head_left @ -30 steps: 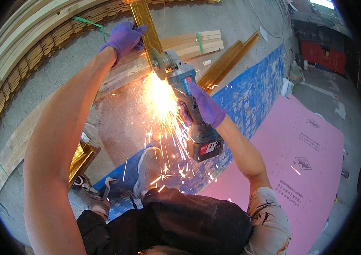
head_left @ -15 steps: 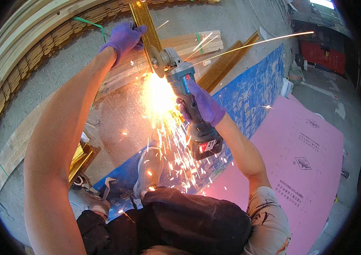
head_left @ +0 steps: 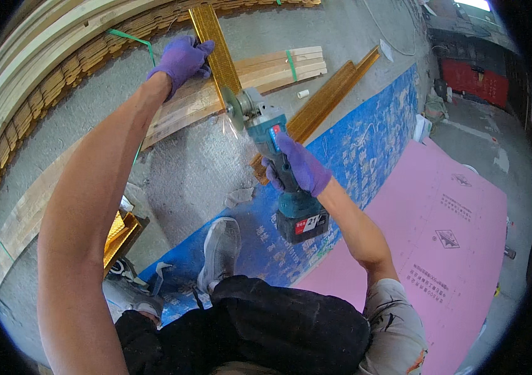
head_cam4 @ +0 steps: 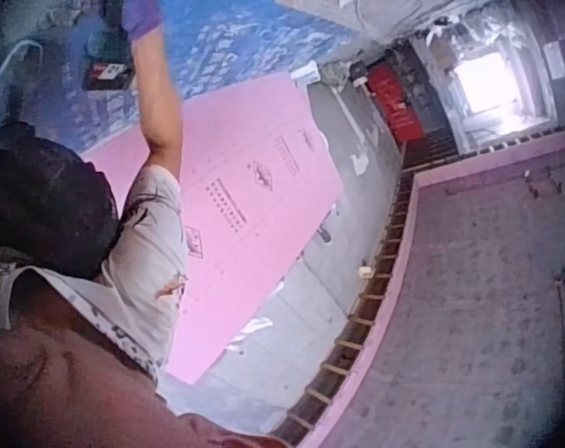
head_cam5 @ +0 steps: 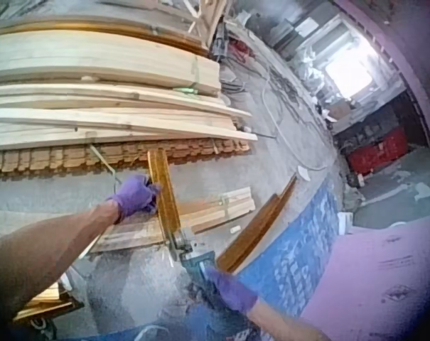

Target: The person uses a handheld angle grinder to cut a gold-colored metal strip. They hold the strip with one hand and operate the grinder with the other, producing sparks as the blade cuts through the metal. The person repeats the cutting action on the same strip multiple times.

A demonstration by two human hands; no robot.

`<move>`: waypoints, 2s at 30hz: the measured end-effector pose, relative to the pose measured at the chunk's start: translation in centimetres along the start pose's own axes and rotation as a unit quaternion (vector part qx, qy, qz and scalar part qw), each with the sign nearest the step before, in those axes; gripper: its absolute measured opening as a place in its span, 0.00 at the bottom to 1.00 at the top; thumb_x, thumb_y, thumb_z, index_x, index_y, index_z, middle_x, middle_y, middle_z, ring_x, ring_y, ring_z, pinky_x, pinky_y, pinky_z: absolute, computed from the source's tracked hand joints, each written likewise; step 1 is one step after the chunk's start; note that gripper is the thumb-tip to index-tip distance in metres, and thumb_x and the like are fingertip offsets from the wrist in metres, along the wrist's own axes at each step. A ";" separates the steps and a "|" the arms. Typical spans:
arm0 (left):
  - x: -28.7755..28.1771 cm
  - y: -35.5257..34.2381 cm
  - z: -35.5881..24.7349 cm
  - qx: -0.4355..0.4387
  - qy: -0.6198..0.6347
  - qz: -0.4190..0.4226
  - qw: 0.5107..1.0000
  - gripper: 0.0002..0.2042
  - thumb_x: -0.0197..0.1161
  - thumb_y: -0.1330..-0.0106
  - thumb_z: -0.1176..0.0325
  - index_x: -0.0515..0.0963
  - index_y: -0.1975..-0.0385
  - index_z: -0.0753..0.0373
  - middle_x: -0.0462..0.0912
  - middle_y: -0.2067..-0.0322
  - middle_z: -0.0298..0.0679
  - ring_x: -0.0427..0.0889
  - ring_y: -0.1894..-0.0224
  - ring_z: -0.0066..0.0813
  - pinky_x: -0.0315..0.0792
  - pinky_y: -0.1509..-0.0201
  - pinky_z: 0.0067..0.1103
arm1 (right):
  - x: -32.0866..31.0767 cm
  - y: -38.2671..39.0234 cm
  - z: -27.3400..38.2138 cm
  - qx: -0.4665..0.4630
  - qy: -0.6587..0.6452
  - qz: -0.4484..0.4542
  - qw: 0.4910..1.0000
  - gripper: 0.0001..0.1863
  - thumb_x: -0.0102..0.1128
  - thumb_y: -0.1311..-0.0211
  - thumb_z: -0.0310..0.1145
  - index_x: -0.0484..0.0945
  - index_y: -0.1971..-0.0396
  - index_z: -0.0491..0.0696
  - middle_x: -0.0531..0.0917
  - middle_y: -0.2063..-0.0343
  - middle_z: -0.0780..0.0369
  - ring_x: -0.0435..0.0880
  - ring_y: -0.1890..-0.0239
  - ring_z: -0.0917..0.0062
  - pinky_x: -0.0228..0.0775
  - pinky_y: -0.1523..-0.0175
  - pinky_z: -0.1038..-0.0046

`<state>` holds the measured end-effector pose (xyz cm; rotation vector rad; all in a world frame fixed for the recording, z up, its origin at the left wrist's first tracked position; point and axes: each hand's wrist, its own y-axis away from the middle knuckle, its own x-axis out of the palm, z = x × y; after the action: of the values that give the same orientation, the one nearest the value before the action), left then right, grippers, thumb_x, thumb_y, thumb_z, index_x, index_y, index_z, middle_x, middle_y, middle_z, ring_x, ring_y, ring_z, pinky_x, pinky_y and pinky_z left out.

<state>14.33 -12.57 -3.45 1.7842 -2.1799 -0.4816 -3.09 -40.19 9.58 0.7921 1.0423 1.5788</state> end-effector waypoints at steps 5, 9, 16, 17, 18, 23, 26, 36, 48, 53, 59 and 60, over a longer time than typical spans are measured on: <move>0.4 0.5 -0.8 0.009 0.023 0.014 1.000 0.17 0.62 0.23 0.58 0.82 0.64 0.69 0.84 0.75 0.37 0.81 0.77 0.22 0.77 0.72 0.23 | -0.2 2.6 -1.7 -0.001 0.002 0.007 1.000 0.39 0.51 0.32 0.73 0.78 0.57 0.46 0.83 0.75 0.60 0.82 0.79 0.74 0.75 0.74 0.71; -0.6 0.2 0.1 0.001 0.047 -0.002 0.999 0.16 0.61 0.23 0.58 0.82 0.64 0.68 0.83 0.75 0.36 0.80 0.78 0.23 0.76 0.73 0.22 | -0.2 4.3 -3.2 -0.050 -0.034 0.027 0.998 0.39 0.48 0.31 0.74 0.77 0.56 0.45 0.85 0.73 0.58 0.84 0.76 0.72 0.77 0.70 0.70; -2.5 6.9 -4.7 0.046 -0.011 0.055 0.997 0.15 0.58 0.21 0.57 0.78 0.62 0.64 0.78 0.76 0.31 0.76 0.77 0.18 0.72 0.73 0.20 | -1.2 6.2 -8.6 -0.192 -0.098 0.044 0.975 0.38 0.48 0.29 0.72 0.77 0.53 0.45 0.86 0.68 0.57 0.86 0.70 0.72 0.79 0.66 0.69; -3.9 7.7 -5.1 0.064 -0.047 0.073 0.994 0.14 0.58 0.21 0.57 0.78 0.63 0.63 0.76 0.76 0.30 0.74 0.77 0.18 0.71 0.73 0.20 | -1.3 6.0 -8.9 -0.206 -0.110 0.057 0.971 0.39 0.48 0.30 0.72 0.77 0.52 0.45 0.87 0.67 0.56 0.86 0.70 0.71 0.79 0.65 0.69; -5.1 8.7 -5.5 0.083 -0.082 0.091 0.989 0.14 0.57 0.21 0.58 0.77 0.63 0.63 0.75 0.77 0.29 0.73 0.78 0.17 0.69 0.74 0.20 | -1.1 5.8 -9.3 -0.201 -0.120 0.060 0.970 0.39 0.48 0.30 0.72 0.77 0.52 0.45 0.87 0.67 0.56 0.86 0.70 0.70 0.79 0.65 0.69; -9.5 16.1 -5.8 0.049 -0.085 0.116 0.988 0.21 0.58 0.21 0.50 0.77 0.70 0.62 0.75 0.79 0.30 0.73 0.79 0.17 0.69 0.75 0.19 | 0.0 5.5 -10.9 -0.157 -0.173 0.072 0.970 0.39 0.48 0.31 0.72 0.78 0.51 0.46 0.87 0.67 0.56 0.86 0.71 0.70 0.79 0.66 0.69; -11.5 19.0 -5.3 0.006 -0.093 0.089 0.992 0.22 0.59 0.22 0.49 0.77 0.70 0.62 0.75 0.79 0.31 0.75 0.80 0.18 0.70 0.75 0.19 | 0.8 4.8 -10.9 -0.172 -0.148 0.085 0.970 0.39 0.52 0.33 0.73 0.78 0.54 0.46 0.86 0.70 0.58 0.86 0.71 0.71 0.80 0.66 0.69; -18.8 26.2 -2.7 0.073 -0.329 0.113 0.935 0.18 0.55 0.21 0.56 0.79 0.49 0.66 0.84 0.68 0.49 0.80 0.69 0.31 0.77 0.59 0.32 | 2.0 2.1 -11.4 -0.141 -0.138 0.078 0.977 0.41 0.43 0.30 0.74 0.78 0.53 0.46 0.85 0.72 0.59 0.85 0.75 0.71 0.79 0.70 0.69; -20.4 38.7 8.5 0.103 -0.551 0.000 0.828 0.21 0.63 0.33 0.68 0.79 0.39 0.53 0.83 0.55 0.45 0.81 0.51 0.50 0.77 0.46 0.39 | 1.1 -1.3 -13.8 -0.127 -0.111 0.143 0.975 0.47 0.35 0.38 0.84 0.77 0.60 0.49 0.82 0.77 0.61 0.79 0.80 0.71 0.71 0.75 0.70; -18.4 40.1 11.9 0.072 -0.556 -0.079 0.824 0.43 0.70 0.39 0.43 0.65 0.28 0.61 0.72 0.37 0.53 0.69 0.33 0.55 0.61 0.28 0.47 | 1.8 -1.1 -13.3 -0.107 -0.120 0.106 0.981 0.48 0.40 0.40 0.84 0.78 0.57 0.48 0.83 0.75 0.60 0.81 0.77 0.71 0.75 0.71 0.69; -16.5 40.9 10.8 0.025 -0.613 -0.009 0.789 0.71 0.75 0.63 0.24 0.51 0.23 0.69 0.59 0.29 0.65 0.56 0.25 0.64 0.47 0.23 0.52 | 2.2 -2.5 -13.7 -0.125 -0.123 0.112 0.978 0.46 0.40 0.37 0.82 0.77 0.60 0.48 0.83 0.76 0.60 0.80 0.79 0.71 0.74 0.73 0.69; -16.2 40.9 10.0 0.020 -0.618 0.011 0.785 0.73 0.76 0.66 0.24 0.52 0.23 0.68 0.59 0.29 0.64 0.56 0.25 0.64 0.48 0.23 0.52 | 2.3 -2.8 -13.9 -0.126 -0.121 0.103 0.979 0.45 0.39 0.36 0.82 0.77 0.61 0.48 0.83 0.77 0.60 0.80 0.80 0.71 0.74 0.73 0.69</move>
<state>-22.94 11.48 4.86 1.5777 -2.8893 -2.0771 -14.81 -40.94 1.35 0.9120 0.5864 1.6985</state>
